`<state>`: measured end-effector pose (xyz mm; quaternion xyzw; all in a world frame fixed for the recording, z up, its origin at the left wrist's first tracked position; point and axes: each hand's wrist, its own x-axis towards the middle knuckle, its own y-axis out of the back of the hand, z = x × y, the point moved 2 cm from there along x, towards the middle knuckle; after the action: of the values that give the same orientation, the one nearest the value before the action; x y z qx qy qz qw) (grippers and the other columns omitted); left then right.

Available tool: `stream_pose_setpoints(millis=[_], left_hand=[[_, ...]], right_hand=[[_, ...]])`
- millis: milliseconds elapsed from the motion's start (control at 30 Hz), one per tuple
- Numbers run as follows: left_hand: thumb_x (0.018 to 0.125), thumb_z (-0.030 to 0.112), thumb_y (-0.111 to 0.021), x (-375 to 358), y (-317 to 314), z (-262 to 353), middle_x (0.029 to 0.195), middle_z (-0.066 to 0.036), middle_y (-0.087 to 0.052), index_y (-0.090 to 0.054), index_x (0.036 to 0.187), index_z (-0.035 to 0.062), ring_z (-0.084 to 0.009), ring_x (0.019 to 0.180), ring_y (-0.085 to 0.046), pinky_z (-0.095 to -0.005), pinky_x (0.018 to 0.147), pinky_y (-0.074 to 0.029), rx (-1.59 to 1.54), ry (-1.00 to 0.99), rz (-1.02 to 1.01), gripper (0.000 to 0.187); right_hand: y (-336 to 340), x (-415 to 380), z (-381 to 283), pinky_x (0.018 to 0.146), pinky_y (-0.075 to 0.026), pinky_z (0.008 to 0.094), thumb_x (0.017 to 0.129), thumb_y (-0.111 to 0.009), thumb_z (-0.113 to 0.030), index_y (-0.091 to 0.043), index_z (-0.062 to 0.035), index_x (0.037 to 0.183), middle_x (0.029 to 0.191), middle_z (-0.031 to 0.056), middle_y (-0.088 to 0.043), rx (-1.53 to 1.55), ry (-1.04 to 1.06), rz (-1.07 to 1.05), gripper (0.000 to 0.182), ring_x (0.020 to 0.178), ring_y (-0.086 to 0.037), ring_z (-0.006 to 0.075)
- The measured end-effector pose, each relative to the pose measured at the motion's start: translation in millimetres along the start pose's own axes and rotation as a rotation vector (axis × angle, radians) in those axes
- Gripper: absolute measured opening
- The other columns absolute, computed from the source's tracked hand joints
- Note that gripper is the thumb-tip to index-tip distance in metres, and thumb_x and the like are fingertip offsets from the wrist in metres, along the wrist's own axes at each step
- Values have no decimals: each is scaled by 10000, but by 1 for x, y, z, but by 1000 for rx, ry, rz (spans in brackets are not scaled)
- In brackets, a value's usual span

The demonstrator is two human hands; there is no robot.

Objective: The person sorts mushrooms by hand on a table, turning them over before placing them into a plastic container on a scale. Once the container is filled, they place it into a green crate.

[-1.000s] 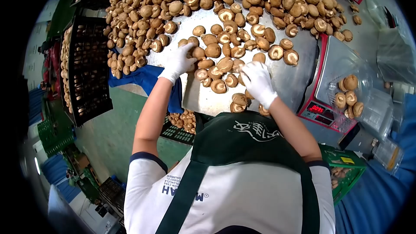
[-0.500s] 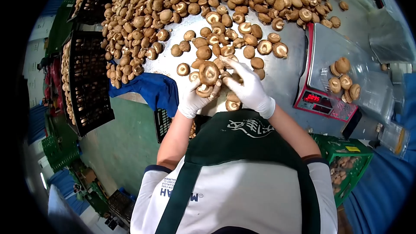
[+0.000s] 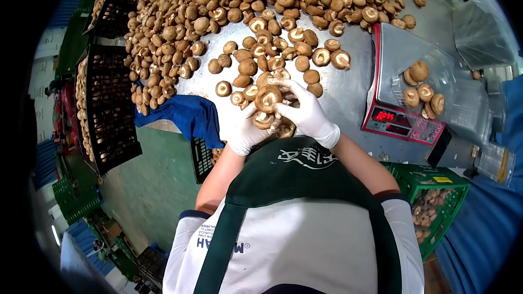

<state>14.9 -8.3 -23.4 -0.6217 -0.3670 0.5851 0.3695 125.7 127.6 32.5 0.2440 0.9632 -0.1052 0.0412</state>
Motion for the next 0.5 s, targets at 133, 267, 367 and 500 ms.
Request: stream_pose_setpoints(millis=[133, 267, 367, 500], left_hand=[[993, 300, -506, -1, -16, -3, 1234, -129, -594, -488, 1321, 31, -232, 1086, -607, -375, 885, -532, 186, -117, 105, 425], [994, 271, -514, -6, -28, -9, 1236, -113, -589, -478, 1329, 23, -198, 1087, -602, -343, 895, -523, 371, -263, 93, 418], [953, 179, -588, -9, -33, -7, 1201, -89, -581, -463, 1333, 9, -141, 1070, -578, -304, 921, -487, 657, -348, -8, 435], [815, 116, -740, -18, -56, -13, 1219, -97, -567, -510, 1272, 5, -169, 1129, -546, -311, 982, -445, 1197, -585, 180, 524]], right_hand=[[0, -5, -11, 924, -480, 294, 837, -671, -21, -541, -24, 1280, 1158, 97, -605, -155, 93, 72, 461, 1060, -597, 165], [3, -7, -14, 933, -476, 299, 818, -668, -6, -577, -15, 1219, 1164, 103, -601, -365, 235, 113, 411, 1072, -596, 192], [8, -9, -2, 957, -465, 307, 821, -645, 12, -585, -2, 1194, 1181, 106, -593, -364, 224, 128, 378, 1092, -589, 203], [6, -12, -1, 990, -446, 315, 827, -614, 30, -577, 8, 1197, 1197, 114, -589, -207, 180, 126, 373, 1134, -570, 208]])
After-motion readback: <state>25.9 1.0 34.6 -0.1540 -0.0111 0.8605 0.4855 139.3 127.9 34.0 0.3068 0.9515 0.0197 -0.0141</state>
